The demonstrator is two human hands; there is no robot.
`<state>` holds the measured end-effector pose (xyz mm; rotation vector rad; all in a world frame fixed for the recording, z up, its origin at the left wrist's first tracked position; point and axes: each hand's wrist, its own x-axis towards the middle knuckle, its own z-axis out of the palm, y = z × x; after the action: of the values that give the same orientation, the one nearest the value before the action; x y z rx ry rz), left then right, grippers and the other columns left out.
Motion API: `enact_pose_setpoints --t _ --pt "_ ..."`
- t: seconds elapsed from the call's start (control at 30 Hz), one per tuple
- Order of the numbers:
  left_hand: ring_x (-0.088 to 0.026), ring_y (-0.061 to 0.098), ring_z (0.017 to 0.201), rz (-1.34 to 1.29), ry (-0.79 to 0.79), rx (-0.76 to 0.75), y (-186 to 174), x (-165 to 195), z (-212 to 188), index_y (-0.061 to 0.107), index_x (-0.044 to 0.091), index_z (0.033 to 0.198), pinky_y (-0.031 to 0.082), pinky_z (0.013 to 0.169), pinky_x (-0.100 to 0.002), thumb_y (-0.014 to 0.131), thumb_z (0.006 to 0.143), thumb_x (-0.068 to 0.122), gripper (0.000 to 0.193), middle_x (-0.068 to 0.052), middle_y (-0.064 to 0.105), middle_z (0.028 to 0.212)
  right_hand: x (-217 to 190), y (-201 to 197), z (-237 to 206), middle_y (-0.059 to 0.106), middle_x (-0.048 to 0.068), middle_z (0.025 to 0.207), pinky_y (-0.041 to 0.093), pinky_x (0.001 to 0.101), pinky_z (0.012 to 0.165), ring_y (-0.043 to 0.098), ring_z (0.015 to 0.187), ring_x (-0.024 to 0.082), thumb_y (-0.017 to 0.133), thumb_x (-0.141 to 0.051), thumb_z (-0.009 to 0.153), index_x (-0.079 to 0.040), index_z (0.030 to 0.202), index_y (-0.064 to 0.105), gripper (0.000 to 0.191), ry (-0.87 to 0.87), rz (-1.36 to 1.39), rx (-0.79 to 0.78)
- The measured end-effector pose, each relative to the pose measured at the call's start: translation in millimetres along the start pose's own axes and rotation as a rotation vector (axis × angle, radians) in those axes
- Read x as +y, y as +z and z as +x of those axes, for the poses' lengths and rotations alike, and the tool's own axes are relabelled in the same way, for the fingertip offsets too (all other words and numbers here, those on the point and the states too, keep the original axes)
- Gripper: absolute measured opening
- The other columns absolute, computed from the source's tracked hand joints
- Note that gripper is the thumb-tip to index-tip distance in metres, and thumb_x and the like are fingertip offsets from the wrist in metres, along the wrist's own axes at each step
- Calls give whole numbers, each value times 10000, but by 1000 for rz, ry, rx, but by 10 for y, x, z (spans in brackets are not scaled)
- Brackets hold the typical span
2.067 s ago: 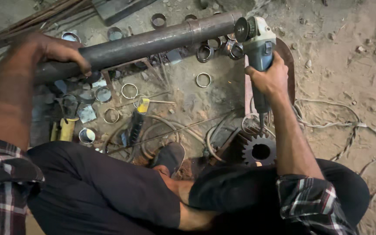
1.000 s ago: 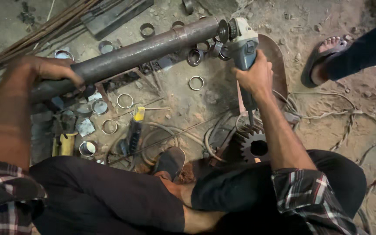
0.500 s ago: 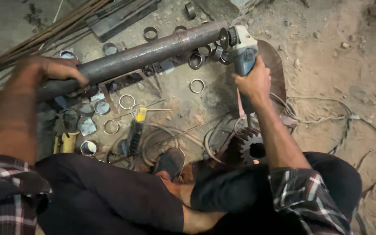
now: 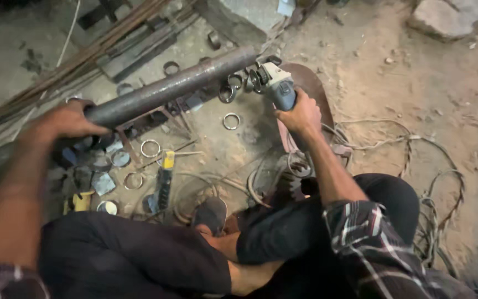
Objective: The person uses an angle grinder to smooth the end of a metal pipe. They hold the pipe with one hand and operate the grinder with the other, creating sparks as the tool contacts the metal surface.
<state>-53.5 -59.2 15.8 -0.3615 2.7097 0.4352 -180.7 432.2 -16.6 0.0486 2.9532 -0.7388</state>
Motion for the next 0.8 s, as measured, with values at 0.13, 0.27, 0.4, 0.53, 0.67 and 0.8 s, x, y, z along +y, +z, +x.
enact_pose_setpoints --t 0.13,0.27,0.4,0.53,0.67,0.8 --pt "-467 532 1245 28 -56 671 443 413 -649 610 60 1323 433 1021 -598 944 605 299 827 -243 580 1322 -86 -110 -313 734 197 1181 543 449 965 709 1097 344 867 -380 653 -68 1319 632 772 -65 227 147" --pt "-283 675 1063 -612 336 646 1144 1384 -1049 630 62 1233 534 933 -425 831 663 160 613 -143 698 1126 -139 -36 -743 741 151 1158 562 391 933 715 1042 268 880 -410 655 -33 1279 644 766 -134 651 144" --pt "-281 607 1263 -1011 666 152 1810 2342 -1106 404 33 1496 496 1063 -398 930 683 248 992 -162 596 1386 -121 119 -1125 712 149 1222 517 376 989 660 1116 242 860 -515 720 -17 1345 631 832 -163 903 -17" --pt "-246 646 1162 -1252 537 22 2092 2804 -1002 459 0 1400 555 989 -382 936 635 235 932 -138 631 1273 -110 334 -1348 636 189 1362 438 360 1082 590 1275 240 693 -576 882 13 1418 537 812 -239 687 -100" --pt "-231 706 1067 -1252 465 168 2150 2739 -935 570 -1 1311 593 927 -370 938 633 212 801 -115 711 1158 -94 499 -1275 566 200 1450 359 342 1141 515 1361 245 504 -587 1020 29 1491 441 777 -298 680 -264" --pt "-206 682 1056 -1344 455 192 2170 2629 -923 519 34 1335 590 920 -355 930 584 184 869 -90 678 1162 -172 602 -1325 565 159 1461 369 324 1126 516 1346 230 464 -610 994 -7 1519 424 800 -227 727 -340"
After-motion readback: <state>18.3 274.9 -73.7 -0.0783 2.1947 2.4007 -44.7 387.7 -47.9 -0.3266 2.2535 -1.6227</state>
